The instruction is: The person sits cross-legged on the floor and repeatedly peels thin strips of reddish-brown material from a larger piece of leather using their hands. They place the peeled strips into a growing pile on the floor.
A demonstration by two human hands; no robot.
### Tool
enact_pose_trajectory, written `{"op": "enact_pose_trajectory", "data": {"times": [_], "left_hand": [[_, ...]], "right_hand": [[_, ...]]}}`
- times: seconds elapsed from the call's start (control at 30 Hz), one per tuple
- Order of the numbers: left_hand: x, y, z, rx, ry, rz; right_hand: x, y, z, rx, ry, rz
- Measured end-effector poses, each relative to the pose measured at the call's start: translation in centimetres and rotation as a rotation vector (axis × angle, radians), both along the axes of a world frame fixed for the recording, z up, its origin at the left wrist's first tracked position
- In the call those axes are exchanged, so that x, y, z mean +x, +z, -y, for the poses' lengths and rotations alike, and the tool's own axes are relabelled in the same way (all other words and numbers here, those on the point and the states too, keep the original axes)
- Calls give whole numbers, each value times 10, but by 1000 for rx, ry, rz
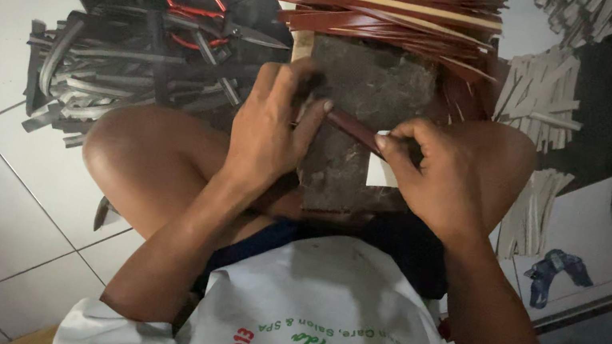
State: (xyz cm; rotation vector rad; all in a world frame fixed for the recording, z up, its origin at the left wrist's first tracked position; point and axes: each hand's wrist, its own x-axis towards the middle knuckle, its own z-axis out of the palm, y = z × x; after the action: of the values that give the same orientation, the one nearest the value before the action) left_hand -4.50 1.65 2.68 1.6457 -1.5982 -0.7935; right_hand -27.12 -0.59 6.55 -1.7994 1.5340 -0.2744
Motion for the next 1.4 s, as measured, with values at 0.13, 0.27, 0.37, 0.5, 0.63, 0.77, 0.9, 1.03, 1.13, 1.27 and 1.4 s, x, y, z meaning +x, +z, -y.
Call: {"op": "enact_pose_trajectory", "data": {"times": [0.13, 0.27, 0.37, 0.5, 0.63, 0.77, 0.9, 1.03, 1.13, 1.27, 1.4], "left_hand": [[-2, 2, -2, -82, -85, 236], [-3, 0, -7, -129, -144, 330], [-2, -2, -7, -275, -163, 443], [3, -1, -9, -471, -304, 575], [2, 5, -11, -508, -425, 592], [6, 13, -11, -495, -469, 586], [14, 20, -15, -453, -460, 581], [15, 21, -18, -426, -431, 526], [14, 20, -19, -424, -410, 565], [15, 19, -16, -383, -443, 554], [13, 21, -9, -370, -457, 545]], "right_hand": [[1, 0, -2, 38, -45, -8], [0, -1, -1, -39, 23, 22], [0, -1, 0, -33, 31, 21], [1, 0, -1, -21, 0, 30], [1, -2, -4, -72, 17, 18], [3, -8, -4, -204, 91, -7], [21, -15, 1, -328, 148, -54], [40, -20, 10, -414, 174, -46], [31, -15, 10, -342, 195, 64], [4, -5, 5, -122, 104, -25], [-12, -3, 6, 3, 36, 35]]}}
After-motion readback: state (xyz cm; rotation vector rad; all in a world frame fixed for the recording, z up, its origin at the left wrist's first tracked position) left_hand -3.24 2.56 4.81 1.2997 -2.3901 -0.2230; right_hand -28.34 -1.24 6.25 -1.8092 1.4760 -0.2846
